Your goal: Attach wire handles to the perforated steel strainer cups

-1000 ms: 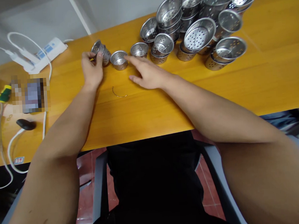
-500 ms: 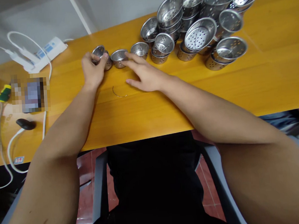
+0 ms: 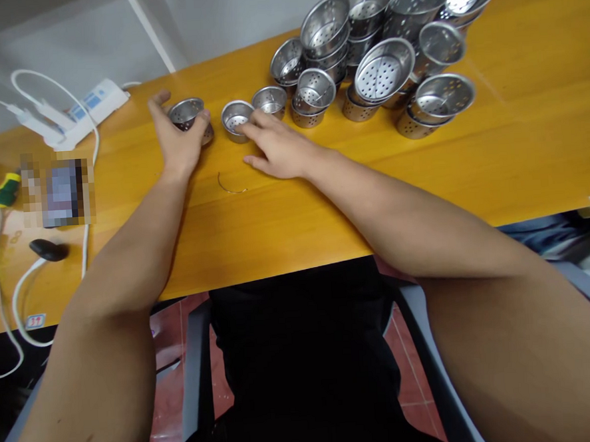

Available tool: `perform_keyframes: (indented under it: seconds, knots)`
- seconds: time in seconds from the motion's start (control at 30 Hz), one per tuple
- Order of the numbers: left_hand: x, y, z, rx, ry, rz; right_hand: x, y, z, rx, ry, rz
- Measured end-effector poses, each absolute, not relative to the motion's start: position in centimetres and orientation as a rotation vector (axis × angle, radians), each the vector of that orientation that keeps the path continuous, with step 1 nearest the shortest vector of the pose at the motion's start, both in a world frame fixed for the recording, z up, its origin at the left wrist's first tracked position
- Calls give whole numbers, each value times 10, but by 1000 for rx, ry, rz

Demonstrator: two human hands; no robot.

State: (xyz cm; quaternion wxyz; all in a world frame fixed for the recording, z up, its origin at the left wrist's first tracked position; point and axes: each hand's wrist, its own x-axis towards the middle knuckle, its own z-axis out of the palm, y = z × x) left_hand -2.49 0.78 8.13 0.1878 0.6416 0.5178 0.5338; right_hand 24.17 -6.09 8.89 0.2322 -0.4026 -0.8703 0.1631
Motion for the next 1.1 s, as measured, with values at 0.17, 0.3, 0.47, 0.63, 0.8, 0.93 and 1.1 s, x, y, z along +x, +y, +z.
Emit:
perform_keyframes:
  seconds: [0.17, 0.3, 0.47, 0.63, 0.8, 0.93, 1.1]
  knots:
    - [-22, 3, 86, 1873, 1567, 1398, 264, -59, 87, -1188, -2319, 317]
    - [-22, 0, 89, 1934, 1592, 1291, 273, -70, 105, -1425, -2292, 112]
    - [-21, -1, 89, 1830, 1543, 1345, 250, -93, 134, -1344, -2253, 83]
    - [-18, 2, 86, 1771, 1380, 1464, 226, -101, 120, -892, -2565, 362]
    - [-17, 4, 85, 1805, 1342, 1461, 213, -101, 104, -788, -2748, 457]
    - [-20, 6, 82, 1770, 1294, 1478, 216, -100, 110, -832, -2773, 475]
    - [-24, 13, 74, 1819, 1329, 1423, 238, -94, 123, -934, -2846, 539]
